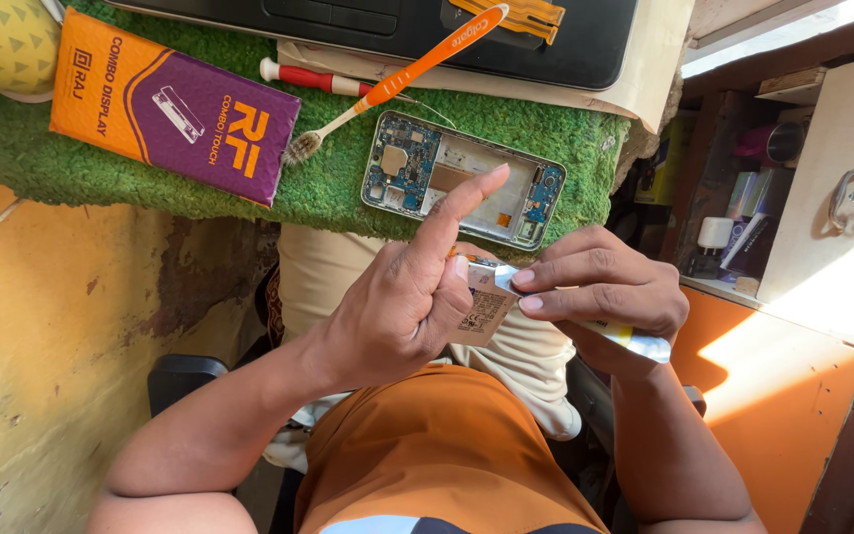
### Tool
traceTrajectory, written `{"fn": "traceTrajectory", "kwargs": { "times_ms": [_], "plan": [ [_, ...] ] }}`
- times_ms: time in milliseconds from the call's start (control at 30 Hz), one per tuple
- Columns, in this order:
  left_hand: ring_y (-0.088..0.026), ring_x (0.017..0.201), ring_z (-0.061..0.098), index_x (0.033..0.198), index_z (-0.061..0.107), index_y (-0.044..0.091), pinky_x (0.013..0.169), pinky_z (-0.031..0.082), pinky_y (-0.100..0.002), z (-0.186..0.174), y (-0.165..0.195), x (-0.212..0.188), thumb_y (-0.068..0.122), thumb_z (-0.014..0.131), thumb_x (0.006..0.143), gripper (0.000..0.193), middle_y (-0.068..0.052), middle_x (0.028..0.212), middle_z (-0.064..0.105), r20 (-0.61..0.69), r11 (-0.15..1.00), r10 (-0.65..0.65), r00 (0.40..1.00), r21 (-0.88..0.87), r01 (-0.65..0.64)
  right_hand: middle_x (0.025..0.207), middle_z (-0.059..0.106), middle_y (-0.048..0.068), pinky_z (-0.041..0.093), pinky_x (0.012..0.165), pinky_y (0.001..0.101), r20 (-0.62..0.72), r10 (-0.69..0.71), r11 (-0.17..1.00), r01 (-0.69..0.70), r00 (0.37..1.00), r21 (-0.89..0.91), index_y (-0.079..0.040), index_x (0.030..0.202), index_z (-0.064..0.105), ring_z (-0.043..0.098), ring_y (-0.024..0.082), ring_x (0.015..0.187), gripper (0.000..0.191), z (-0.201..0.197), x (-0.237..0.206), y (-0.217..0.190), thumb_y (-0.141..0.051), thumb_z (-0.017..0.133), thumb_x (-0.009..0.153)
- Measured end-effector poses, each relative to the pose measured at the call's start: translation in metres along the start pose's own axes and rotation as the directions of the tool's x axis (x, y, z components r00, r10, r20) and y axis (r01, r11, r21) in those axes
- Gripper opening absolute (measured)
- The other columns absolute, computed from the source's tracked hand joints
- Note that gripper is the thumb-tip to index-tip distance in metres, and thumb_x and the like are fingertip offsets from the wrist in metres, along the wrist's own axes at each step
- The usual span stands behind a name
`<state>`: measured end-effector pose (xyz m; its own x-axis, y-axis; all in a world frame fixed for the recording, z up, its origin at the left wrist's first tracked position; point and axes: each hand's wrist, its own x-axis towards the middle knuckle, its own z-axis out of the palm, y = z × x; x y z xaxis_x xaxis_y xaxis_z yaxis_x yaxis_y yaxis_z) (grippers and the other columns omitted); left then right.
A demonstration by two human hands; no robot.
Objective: The person works on a disassembled smartphone at a repair bench, using a screwdriver to unscrew components and a blade to pry the old battery out of the phone body. They peel adhesive from the replacement battery, position it inside the phone, and press it into place.
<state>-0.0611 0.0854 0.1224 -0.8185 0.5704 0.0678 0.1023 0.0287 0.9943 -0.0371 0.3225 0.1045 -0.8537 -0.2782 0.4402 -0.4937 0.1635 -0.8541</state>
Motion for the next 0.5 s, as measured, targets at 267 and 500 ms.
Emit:
{"fn": "traceTrajectory", "kwargs": {
  "times_ms": [267,500],
  "plan": [
    [-0.024,0.062,0.062,0.164,0.02,0.001,0.067,0.052,-0.033,-0.0014,-0.0012,-0.0021,0.002,0.044,0.104,0.065,-0.012,0.08,0.062,0.004,0.999,-0.043,0.999,0.025,0.043,0.099,0.076,0.009,0.059,0.078,0.0299,0.02,-0.016,0.998,0.017,1.0,-0.063,-0.007,0.094,0.077,0.072,0.022,0.09,0.017,0.0023,0.0022,-0.0019,-0.003,0.082,0.079],
    [-0.022,0.073,0.069,0.165,0.022,0.001,0.076,0.056,-0.033,-0.0008,0.0006,-0.0007,0.002,0.041,0.107,0.061,-0.015,0.103,0.071,-0.022,0.999,0.014,1.0,-0.028,-0.015,0.1,0.076,0.009,0.06,0.082,0.0324,0.006,-0.074,0.99,0.075,0.997,-0.119,-0.006,0.094,0.077,0.072,0.022,0.091,0.016,0.0071,0.0045,-0.0029,-0.005,0.083,0.08]
  ]
}}
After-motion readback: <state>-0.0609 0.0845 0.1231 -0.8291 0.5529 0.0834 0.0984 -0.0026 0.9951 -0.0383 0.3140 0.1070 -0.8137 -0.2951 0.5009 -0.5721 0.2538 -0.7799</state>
